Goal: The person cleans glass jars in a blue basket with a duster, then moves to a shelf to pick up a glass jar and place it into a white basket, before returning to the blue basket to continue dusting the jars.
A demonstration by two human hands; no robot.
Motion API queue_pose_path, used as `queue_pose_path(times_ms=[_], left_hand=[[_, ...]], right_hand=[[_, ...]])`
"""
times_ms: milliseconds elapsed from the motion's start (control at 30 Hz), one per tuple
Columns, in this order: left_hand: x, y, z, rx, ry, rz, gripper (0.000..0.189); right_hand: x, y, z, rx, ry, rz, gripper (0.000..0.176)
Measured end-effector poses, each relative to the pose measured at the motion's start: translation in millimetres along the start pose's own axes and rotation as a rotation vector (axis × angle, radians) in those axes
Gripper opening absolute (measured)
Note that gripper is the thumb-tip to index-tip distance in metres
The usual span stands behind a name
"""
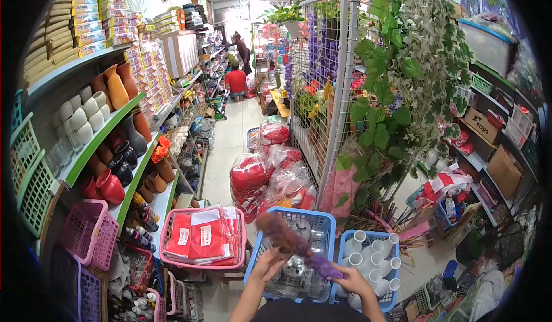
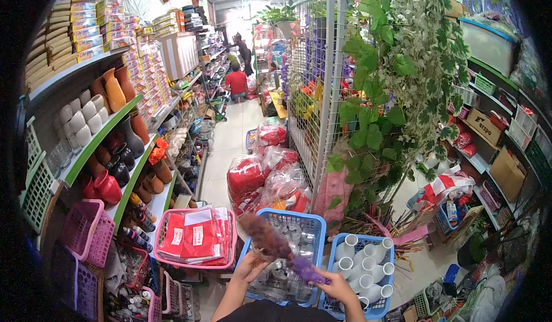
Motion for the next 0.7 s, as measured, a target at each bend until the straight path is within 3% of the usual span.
queue_pose_path(times_ms=[33, 100, 167, 233, 300, 333, 367, 433, 500, 600, 633, 700], left_hand=[[1, 3, 1, -0.045, -0.043, 0.027, 0.044], [1, 9, 2, -0.036, -0.079, 0.042, 0.048], [-3, 13, 4, 0.002, -0.133, -0.078, 0.045], [9, 14, 4, 0.012, -0.196, -0.032, 0.049], [14, 21, 4, 0.007, -0.147, -0.022, 0.052], [11, 26, 2, -0.013, -0.152, -0.01, 0.053], [8, 32, -1, -0.007, -0.159, -0.007, 0.053], [5, 41, -4, 0.025, -0.178, 0.035, 0.051], [31, 36, 5, 0.066, -0.204, 0.056, 0.05], [25, 48, -1, 0.062, -0.113, 0.107, 0.062], [16, 53, -4, 0.066, -0.12, 0.11, 0.062], [-5, 67, -8, 0.006, -0.226, -0.024, 0.056]], right_hand=[[-4, -4, 1, 0.148, -0.08, 0.073, 0.054], [-1, -15, 1, 0.104, -0.113, 0.094, 0.053], [2, -31, 2, -0.119, 0.082, -0.082, 0.052], [-3, -32, 1, -0.142, 0.105, -0.116, 0.053], [-9, -39, -2, -0.014, -0.161, 0.038, 0.054], [-11, -41, -2, 0.017, -0.168, 0.107, 0.054], [-14, -34, 0, 0.017, -0.159, 0.109, 0.054], [-14, -34, 4, 0.047, 0.048, -0.012, 0.056], [-16, -35, 0, -0.069, 0.087, -0.056, 0.056], [-30, -42, -3, 0.073, -0.183, 0.04, 0.054], [-31, -42, -3, 0.073, -0.176, 0.041, 0.054], [-29, -41, -4, -0.04, 0.052, 0.07, 0.054]])
Point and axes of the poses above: each hand's wrist, its own z-axis towards the middle knuckle, its own x-axis out of the back of the hand, y = z × x, the point moved 4 cm from there along z, towards the middle knuckle, and after that the axes turned 1 degree about -z, right-handed, at the moved point
